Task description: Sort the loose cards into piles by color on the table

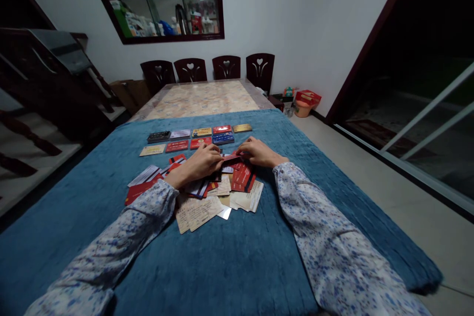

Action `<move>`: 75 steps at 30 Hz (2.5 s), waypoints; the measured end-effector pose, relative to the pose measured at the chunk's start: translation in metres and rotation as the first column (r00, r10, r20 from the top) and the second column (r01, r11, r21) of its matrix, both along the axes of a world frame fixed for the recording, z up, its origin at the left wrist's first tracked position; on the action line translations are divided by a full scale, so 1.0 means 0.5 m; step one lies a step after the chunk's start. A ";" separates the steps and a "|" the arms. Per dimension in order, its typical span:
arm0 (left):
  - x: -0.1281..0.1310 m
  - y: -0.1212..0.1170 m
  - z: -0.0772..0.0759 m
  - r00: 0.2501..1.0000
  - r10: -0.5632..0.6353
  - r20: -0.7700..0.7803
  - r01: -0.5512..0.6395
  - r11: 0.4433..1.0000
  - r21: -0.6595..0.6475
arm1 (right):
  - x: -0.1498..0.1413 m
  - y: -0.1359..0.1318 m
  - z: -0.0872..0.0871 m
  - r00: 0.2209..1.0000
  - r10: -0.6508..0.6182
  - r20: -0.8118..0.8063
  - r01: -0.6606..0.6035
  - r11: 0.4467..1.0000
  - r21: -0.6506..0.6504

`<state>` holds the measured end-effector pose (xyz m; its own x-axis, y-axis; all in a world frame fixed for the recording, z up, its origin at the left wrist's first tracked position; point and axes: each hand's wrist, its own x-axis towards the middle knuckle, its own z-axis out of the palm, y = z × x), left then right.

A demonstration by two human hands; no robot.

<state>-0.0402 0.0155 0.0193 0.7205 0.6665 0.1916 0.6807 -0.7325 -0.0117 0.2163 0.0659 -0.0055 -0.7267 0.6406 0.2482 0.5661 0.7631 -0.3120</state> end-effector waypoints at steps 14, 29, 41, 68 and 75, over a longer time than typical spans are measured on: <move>-0.002 0.006 0.015 0.997 0.071 -0.009 -0.070 0.996 0.055 | -0.019 -0.003 -0.022 0.991 -0.084 -0.106 0.088 0.996 0.030; -0.011 0.023 -0.005 0.990 0.078 0.116 -0.091 0.990 0.112 | -0.027 0.015 -0.058 0.968 -0.097 -0.233 0.111 0.993 0.049; -0.018 0.026 -0.014 0.948 0.122 0.293 -0.142 0.989 0.047 | -0.030 0.010 -0.048 0.907 -0.164 -0.387 0.194 0.980 0.040; -0.012 0.018 -0.011 0.890 0.087 0.448 -0.132 0.989 0.071 | -0.065 -0.019 -0.007 0.846 -0.097 -0.524 0.227 0.955 0.189; -0.001 0.012 -0.008 0.850 0.009 0.527 -0.072 0.992 0.101 | -0.074 -0.033 0.003 0.888 -0.120 -0.444 0.210 0.965 0.159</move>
<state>-0.0409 0.0215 0.0152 0.4643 0.6440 0.6081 0.6378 -0.7194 0.2749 0.1795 0.0494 -0.0038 -0.4091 0.6468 0.6437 0.5348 0.7415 -0.4052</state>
